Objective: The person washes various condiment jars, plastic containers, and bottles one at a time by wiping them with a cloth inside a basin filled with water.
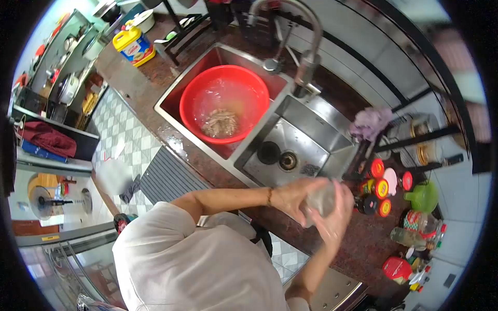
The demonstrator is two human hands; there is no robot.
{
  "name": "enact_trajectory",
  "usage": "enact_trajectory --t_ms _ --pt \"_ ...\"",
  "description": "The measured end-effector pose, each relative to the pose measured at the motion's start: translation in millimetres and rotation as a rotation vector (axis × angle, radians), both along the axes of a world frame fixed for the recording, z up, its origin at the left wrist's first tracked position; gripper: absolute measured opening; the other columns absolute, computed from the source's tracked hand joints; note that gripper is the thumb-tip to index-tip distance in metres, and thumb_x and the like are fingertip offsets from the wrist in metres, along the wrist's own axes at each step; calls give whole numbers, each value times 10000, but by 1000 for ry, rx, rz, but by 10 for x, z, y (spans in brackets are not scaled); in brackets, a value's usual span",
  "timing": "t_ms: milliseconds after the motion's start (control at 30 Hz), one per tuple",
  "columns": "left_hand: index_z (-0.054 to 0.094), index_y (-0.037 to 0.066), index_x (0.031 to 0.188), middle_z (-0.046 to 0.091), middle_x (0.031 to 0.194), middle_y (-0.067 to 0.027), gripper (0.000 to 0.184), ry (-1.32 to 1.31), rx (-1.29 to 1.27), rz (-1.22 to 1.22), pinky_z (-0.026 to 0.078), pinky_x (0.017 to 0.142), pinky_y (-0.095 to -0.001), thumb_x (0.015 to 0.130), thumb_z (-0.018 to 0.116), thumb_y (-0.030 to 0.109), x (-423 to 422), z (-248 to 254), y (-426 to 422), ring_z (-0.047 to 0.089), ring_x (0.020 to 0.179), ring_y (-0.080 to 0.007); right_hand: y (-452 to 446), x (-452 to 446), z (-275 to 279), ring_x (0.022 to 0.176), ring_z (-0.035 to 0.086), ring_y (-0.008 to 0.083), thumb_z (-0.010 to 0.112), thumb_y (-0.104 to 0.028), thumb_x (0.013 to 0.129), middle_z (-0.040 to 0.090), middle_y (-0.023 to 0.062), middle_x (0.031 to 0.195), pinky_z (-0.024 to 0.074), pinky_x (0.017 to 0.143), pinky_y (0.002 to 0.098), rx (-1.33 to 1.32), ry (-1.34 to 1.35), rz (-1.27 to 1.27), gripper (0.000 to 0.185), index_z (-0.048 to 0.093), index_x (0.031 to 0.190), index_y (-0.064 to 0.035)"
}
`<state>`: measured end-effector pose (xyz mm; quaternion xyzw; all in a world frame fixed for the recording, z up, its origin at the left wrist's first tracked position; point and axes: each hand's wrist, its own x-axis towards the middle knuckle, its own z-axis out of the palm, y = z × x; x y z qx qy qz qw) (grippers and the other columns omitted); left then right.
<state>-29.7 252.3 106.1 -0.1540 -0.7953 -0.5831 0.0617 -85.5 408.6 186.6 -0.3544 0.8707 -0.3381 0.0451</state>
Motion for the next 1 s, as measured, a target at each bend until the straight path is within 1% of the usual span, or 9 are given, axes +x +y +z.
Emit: enact_trajectory --t_ms 200,267,300,367,500,600,700,800,1000 --pt "339 1 1294 496 1199 -158 967 -14 314 542 383 948 -353 506 823 282 731 -185 -1869 493 1121 -251 -2372 18 -237 1049 490 305 666 -595 648 491 177 1168 389 892 399 -180 4 590 837 441 1279 -93" --pt "372 11 1270 493 1196 -137 933 27 271 729 368 960 -348 497 824 273 1060 -197 -2354 482 1119 -224 -3019 -103 -643 1010 526 223 600 -582 742 520 151 1164 439 800 337 -411 -874 489 744 447 1273 -85" --pt "379 16 1266 495 1193 -135 926 14 269 823 365 964 -349 495 818 282 1212 -229 -2545 481 1123 -230 -3341 -96 -670 968 531 154 569 -510 809 550 108 1127 446 706 260 -356 -781 357 629 465 1259 -82" --pt "384 19 1262 495 1188 -132 922 21 242 923 366 966 -353 489 808 290 1480 -264 -2850 480 1124 -247 -4004 -312 -1723 1079 511 285 577 -401 806 550 144 1157 407 876 419 108 -6 384 530 492 1237 -103" --pt "393 21 1248 495 1185 -132 907 7 133 1051 368 967 -363 481 788 301 1833 -187 -3243 479 1122 -275 -4375 258 -2664 1168 426 334 635 -293 756 519 155 1187 270 984 511 160 -223 517 471 518 1191 -157" --pt "402 23 1238 498 1187 -134 892 -26 76 1112 369 966 -359 483 790 297 2015 -202 -3445 482 1122 -272 -4220 417 -3276 1079 501 320 673 -192 692 568 157 1103 352 920 483 132 382 690 431 583 1110 -142" --pt "399 32 1249 501 1189 -135 891 -17 68 1150 386 952 -353 491 780 304 2070 -228 -3565 497 1112 -273 -4327 99 -4029 928 587 268 664 -88 642 616 140 954 447 820 395 500 -133 764 328 638 969 -70" --pt "422 39 1230 519 1174 -130 855 -14 3 1125 402 937 -350 493 768 303 2006 -168 -3714 512 1099 -266 -4212 -16 -3068 727 606 238 606 -17 650 610 124 791 477 685 326 233 -694 475 188 649 833 -20" --pt "452 55 1196 551 1130 -134 819 -104 -163 997 434 895 -367 467 763 264 1598 -51 -3812 548 1038 -295 -3890 27 -1088 802 541 116 550 50 699 540 33 853 425 642 239 -340 -724 496 188 628 862 -1"
